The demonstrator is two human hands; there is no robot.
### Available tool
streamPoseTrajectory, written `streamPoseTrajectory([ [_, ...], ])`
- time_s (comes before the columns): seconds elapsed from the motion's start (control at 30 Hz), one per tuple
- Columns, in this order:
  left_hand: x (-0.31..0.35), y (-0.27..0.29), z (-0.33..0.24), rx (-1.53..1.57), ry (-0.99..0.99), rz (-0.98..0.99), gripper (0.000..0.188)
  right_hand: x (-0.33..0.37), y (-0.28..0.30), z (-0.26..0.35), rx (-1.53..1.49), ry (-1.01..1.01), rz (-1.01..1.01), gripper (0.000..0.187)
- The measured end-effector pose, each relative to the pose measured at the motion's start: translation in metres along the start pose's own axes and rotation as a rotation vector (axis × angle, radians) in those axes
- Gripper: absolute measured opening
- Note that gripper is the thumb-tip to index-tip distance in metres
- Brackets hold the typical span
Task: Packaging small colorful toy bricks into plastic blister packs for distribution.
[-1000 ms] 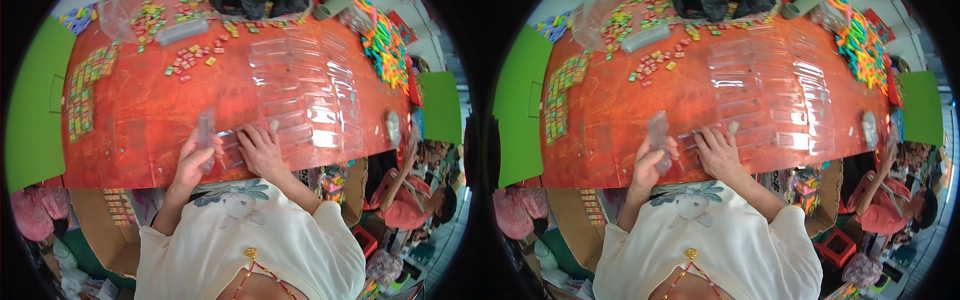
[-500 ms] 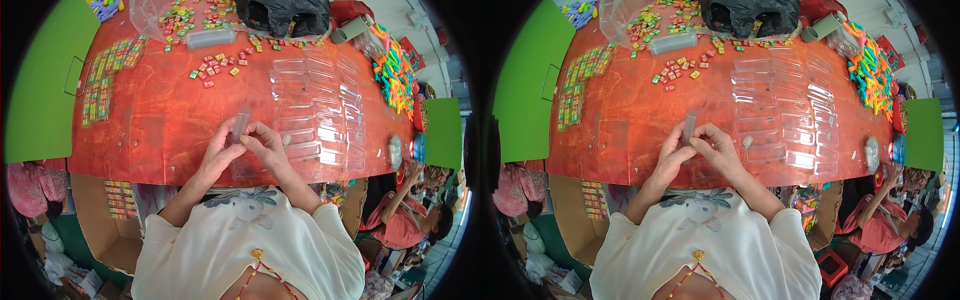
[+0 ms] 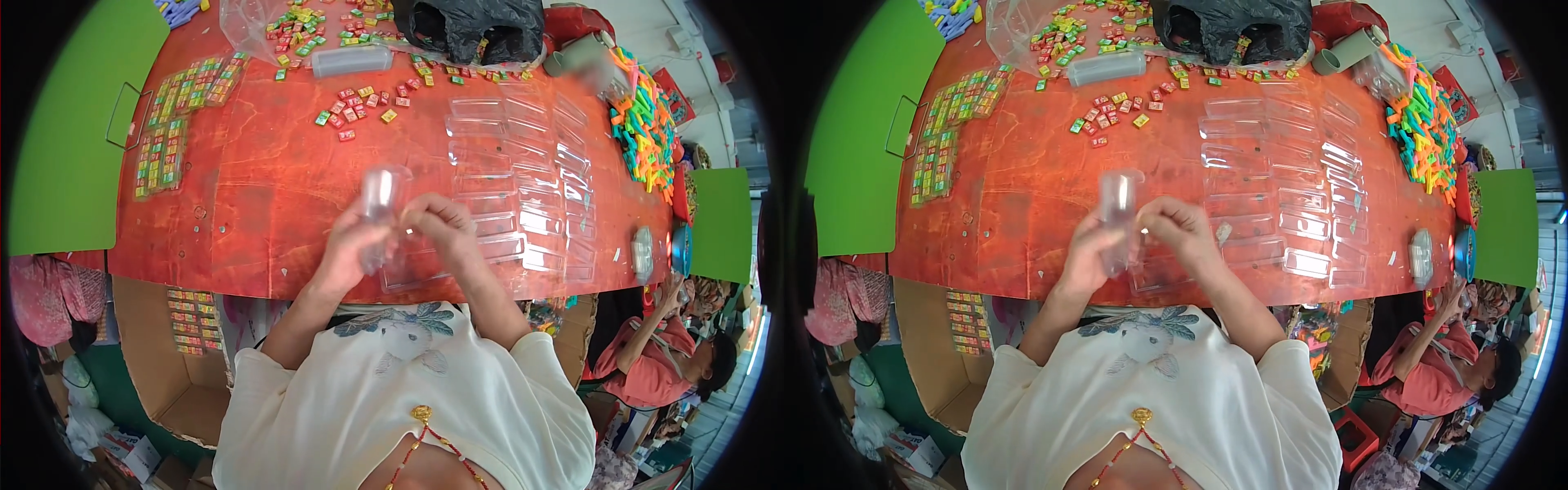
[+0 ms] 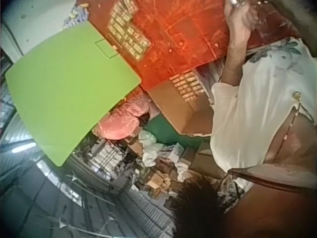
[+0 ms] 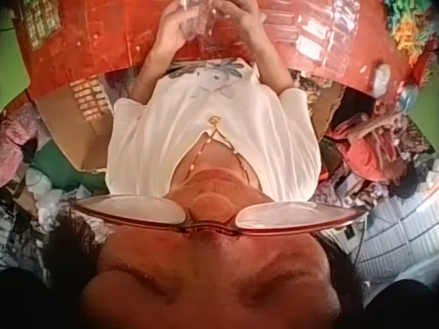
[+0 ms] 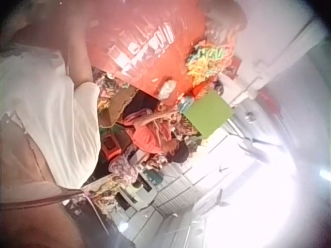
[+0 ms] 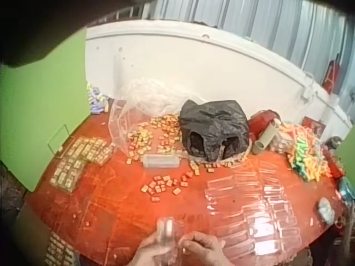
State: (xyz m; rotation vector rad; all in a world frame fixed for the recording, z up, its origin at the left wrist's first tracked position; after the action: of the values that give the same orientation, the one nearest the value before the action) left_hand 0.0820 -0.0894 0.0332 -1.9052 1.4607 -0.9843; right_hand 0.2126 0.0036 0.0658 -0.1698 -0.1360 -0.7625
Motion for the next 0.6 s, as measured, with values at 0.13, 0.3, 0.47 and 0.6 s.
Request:
streamPoseTrajectory([
  [0.13,-0.002,0.026,-0.022,0.083,-0.222,-0.134,0.024,-0.015,0.035,0.04,0.571,0.509,-0.463,0.007],
  [0.3,0.007,0.03,-0.026,0.059,-0.275,-0.129,0.025,-0.03,0.0,0.015,1.68,0.776,-0.122,0.006],
  [0.47,0.009,0.03,-0.01,-0.003,-0.169,-0.048,0.033,-0.009,-0.007,-0.008,1.506,0.63,0.02,0.011],
  [0.6,0.005,0.019,0.0,-0.085,-0.179,-0.052,0.051,-0.013,-0.015,0.021,0.744,0.289,0.07,0.022],
])
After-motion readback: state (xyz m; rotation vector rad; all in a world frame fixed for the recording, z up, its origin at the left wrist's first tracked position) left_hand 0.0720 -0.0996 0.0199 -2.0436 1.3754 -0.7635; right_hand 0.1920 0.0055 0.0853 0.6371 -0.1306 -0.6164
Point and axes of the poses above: each hand's wrist, its own x-axis away from the middle knuckle, its own y-axis out of the back of the hand, z = x × y, the point moved 3 cm from there along -x, towards the middle knuckle, and after that the axes turned 6 degrees about x, right-handed, at the moved point
